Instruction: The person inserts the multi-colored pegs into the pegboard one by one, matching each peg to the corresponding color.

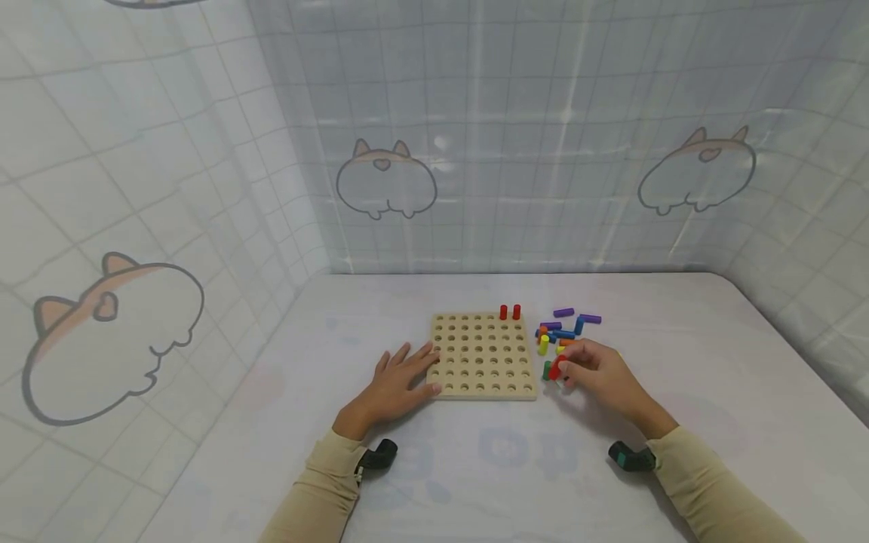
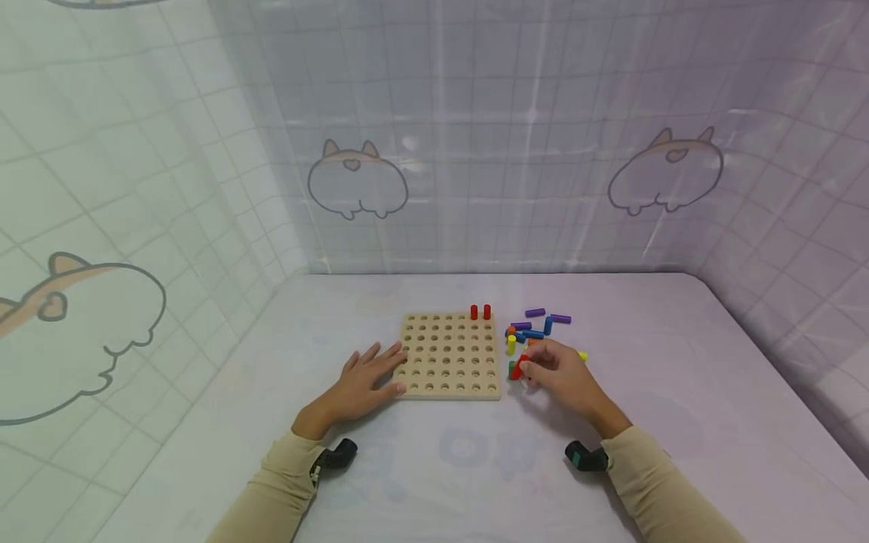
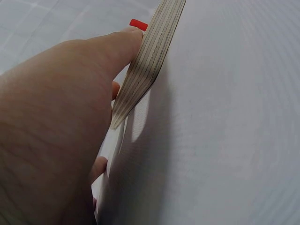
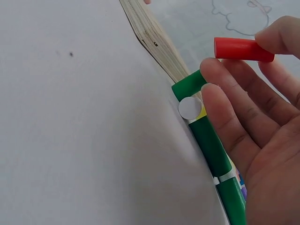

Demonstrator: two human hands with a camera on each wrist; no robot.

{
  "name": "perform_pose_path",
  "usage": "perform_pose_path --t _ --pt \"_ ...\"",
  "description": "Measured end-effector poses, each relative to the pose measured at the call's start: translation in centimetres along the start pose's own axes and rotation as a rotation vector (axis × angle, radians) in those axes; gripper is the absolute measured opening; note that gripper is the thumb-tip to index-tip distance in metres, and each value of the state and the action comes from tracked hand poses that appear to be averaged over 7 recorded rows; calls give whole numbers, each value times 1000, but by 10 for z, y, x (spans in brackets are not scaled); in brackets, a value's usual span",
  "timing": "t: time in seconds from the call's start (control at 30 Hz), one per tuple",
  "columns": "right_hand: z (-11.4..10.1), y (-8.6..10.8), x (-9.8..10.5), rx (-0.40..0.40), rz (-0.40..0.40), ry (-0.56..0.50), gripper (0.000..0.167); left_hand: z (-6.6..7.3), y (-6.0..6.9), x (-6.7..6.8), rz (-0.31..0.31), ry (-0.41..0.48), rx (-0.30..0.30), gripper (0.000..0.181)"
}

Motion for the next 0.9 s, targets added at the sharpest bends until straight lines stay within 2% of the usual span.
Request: perform_pose_path --t 0.23,0.5,0.9 --pt "-5 2 -1 1 1 -68 26 1 0 0 -6 -9 3 69" --pt "-8 2 -1 0 32 -83 25 6 0 3 13 -5 -20 67" --pt "-8 -4 -1 45 28 -107 28 0 -2 0 12 1 -23 68"
Point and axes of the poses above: each hand's wrist, its own y-axis away from the middle knuckle, its own x-axis out of the back of the hand, z = x × y, the point moved 8 cm from there along -y, towards the middle knuckle, and after that the axes turned 7 degrees about y, right-handed, at the moved point
